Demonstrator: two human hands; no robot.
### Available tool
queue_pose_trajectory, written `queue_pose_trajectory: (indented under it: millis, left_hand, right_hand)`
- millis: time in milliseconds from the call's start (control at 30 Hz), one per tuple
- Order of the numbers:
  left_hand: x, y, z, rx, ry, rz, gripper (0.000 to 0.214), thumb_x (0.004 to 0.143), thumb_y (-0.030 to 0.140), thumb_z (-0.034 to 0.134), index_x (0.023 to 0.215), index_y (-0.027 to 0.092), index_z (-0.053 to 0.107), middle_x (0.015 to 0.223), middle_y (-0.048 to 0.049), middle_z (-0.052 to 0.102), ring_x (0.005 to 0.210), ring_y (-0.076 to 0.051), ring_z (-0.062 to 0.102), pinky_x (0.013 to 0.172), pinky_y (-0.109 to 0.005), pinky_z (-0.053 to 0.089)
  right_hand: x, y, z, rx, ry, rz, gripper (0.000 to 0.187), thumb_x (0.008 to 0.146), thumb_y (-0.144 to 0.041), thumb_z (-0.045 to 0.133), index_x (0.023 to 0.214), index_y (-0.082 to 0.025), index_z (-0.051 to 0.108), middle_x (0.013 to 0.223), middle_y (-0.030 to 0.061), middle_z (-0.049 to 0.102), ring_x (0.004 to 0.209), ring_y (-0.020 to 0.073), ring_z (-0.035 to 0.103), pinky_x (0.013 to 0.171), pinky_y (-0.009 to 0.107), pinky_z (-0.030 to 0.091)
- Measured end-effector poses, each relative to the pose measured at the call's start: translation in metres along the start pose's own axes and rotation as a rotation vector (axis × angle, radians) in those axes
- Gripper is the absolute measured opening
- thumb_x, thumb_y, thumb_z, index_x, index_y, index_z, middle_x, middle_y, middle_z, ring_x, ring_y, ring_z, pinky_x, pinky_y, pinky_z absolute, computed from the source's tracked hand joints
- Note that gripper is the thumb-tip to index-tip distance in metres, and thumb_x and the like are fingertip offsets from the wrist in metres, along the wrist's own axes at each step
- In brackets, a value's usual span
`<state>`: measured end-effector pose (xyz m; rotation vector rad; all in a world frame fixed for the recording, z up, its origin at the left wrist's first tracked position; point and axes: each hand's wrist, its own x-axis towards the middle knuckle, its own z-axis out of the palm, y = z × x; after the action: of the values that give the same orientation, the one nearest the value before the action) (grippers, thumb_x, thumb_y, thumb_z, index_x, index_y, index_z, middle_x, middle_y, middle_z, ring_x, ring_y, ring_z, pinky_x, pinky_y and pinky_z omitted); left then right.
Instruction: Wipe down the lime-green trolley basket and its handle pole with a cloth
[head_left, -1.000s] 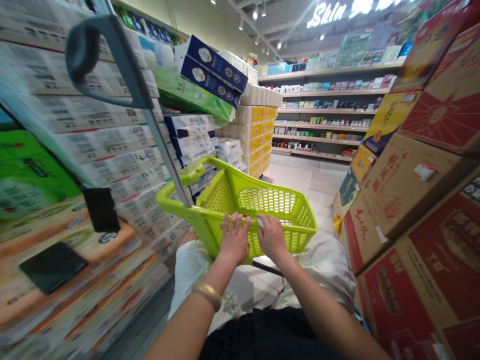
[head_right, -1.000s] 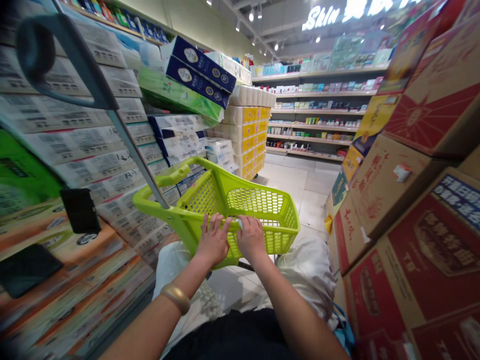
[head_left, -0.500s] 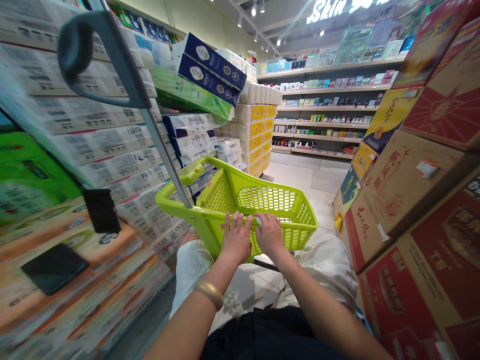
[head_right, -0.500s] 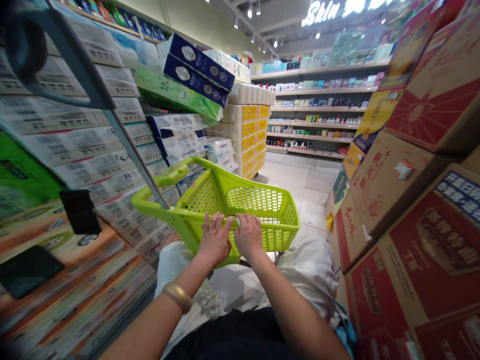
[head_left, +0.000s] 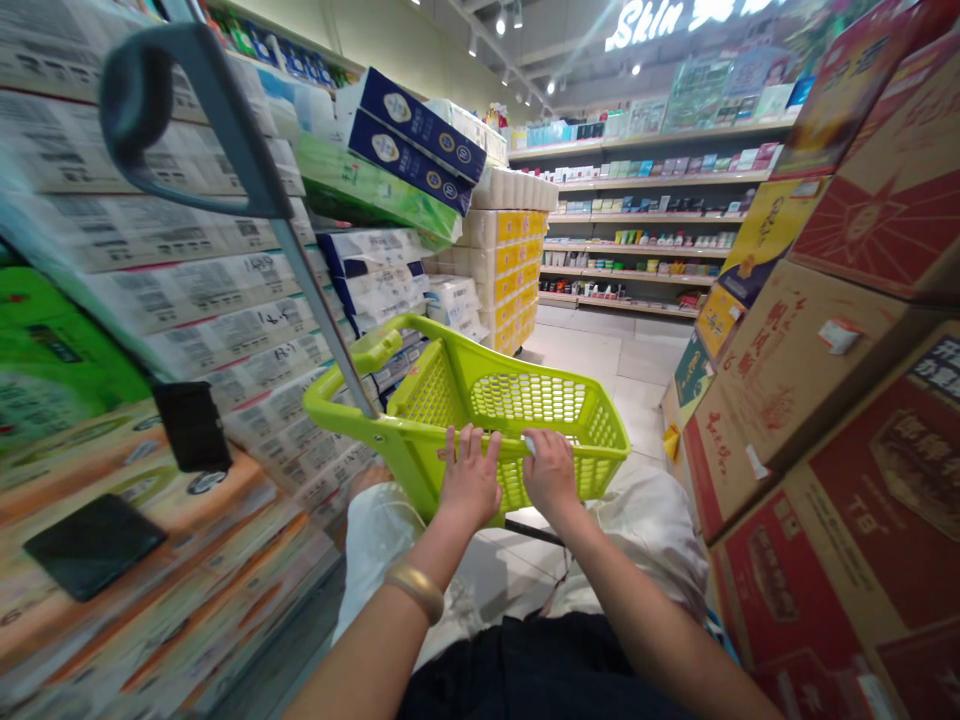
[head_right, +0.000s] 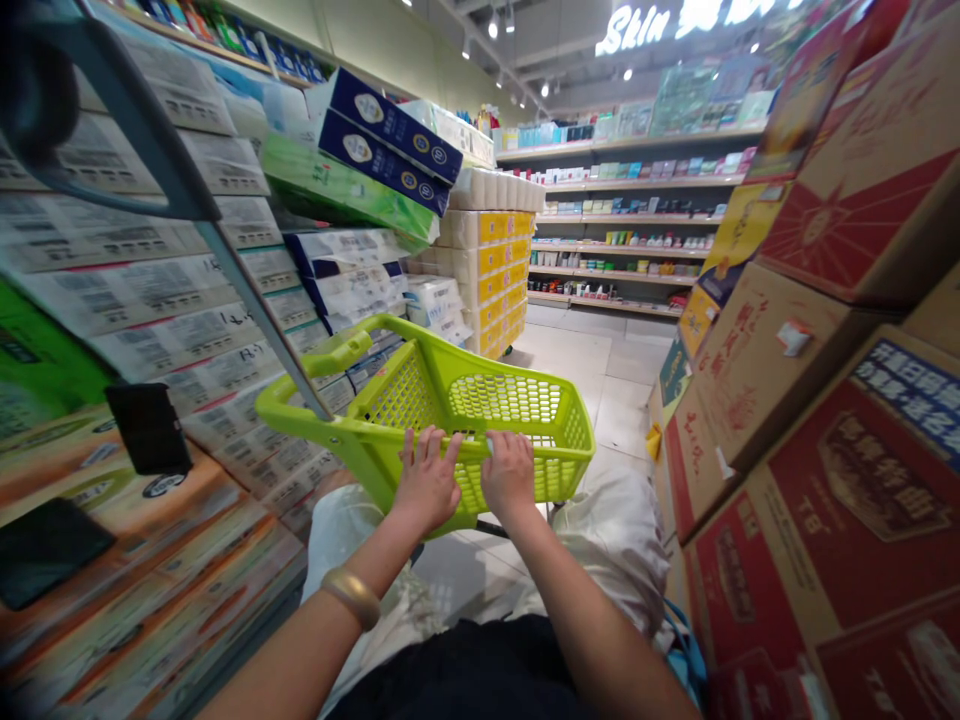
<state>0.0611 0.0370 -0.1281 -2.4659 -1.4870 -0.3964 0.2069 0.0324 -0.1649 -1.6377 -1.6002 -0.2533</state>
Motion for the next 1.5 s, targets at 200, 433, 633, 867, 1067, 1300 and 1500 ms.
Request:
queue_pose_trajectory:
  millis: [200,433,633,867,1067,1300,1500]
  left_hand:
    - [-0.001,-0.008,0.001,0.01,-0.015,0.027,0.071,0.07,0.022,0.061,0.138,0.021,0.04,0.137,-0.0138,0.044,0.139,-0.032,0.028,0.12,-0.054,0.003]
    - [0.002,-0.004,0.001,-0.005,-0.031,0.007,0.072,0.071,0.025,0.061,0.139,0.02,0.039,0.138,-0.0152,0.043,0.14,-0.033,0.025,0.119,-0.056,0.002]
    - [0.004,0.0,0.0,0.003,-0.037,0.011,0.071,0.072,0.025,0.062,0.139,0.021,0.039,0.137,-0.0145,0.044,0.139,-0.033,0.027,0.119,-0.056,0.004]
    - [0.001,-0.005,0.002,-0.001,-0.027,0.023,0.073,0.071,0.022,0.061,0.14,0.02,0.038,0.138,-0.0143,0.043,0.14,-0.032,0.026,0.12,-0.055,0.003]
    - [0.001,0.0,0.0,-0.011,-0.026,0.007,0.071,0.071,0.025,0.061,0.139,0.019,0.039,0.138,-0.0151,0.043,0.14,-0.033,0.026,0.12,-0.056,0.002]
    - [-0.001,-0.003,-0.001,0.018,-0.035,0.017,0.073,0.071,0.024,0.061,0.139,0.02,0.038,0.138,-0.0146,0.044,0.139,-0.033,0.027,0.12,-0.056,0.003]
    - [-0.001,-0.005,-0.001,0.011,-0.033,0.014,0.073,0.07,0.023,0.061,0.139,0.021,0.038,0.137,-0.0141,0.043,0.139,-0.033,0.027,0.12,-0.056,0.003]
  right_hand:
    - [0.002,-0.008,0.002,0.047,-0.036,-0.05,0.037,0.077,-0.008,0.047,0.109,-0.019,0.062,0.102,0.006,0.067,0.1,0.02,0.057,0.107,0.036,0.027]
    - [-0.003,0.042,-0.015,-0.054,0.054,0.101,0.033,0.079,-0.011,0.046,0.105,-0.019,0.063,0.098,0.0071,0.067,0.098,0.0223,0.056,0.103,0.038,0.03]
    - [0.007,-0.006,0.007,0.003,-0.017,0.01,0.035,0.076,-0.009,0.049,0.106,-0.019,0.063,0.1,0.0081,0.066,0.099,0.0228,0.055,0.104,0.037,0.03]
    - [0.0,0.015,-0.006,0.005,-0.02,-0.014,0.037,0.078,-0.009,0.047,0.111,-0.02,0.061,0.104,0.0058,0.067,0.101,0.0201,0.057,0.108,0.037,0.024]
    - [-0.002,0.038,-0.014,-0.061,0.041,0.119,0.034,0.077,-0.01,0.046,0.106,-0.019,0.063,0.099,0.0069,0.067,0.097,0.0221,0.056,0.102,0.038,0.03]
    - [0.003,-0.004,0.004,0.047,-0.028,-0.02,0.039,0.075,-0.009,0.048,0.109,-0.021,0.062,0.102,0.0072,0.066,0.101,0.0222,0.055,0.104,0.037,0.03]
    - [-0.003,0.029,-0.012,0.01,-0.007,0.02,0.035,0.079,-0.01,0.047,0.109,-0.021,0.062,0.103,0.0052,0.068,0.1,0.0199,0.057,0.107,0.037,0.025]
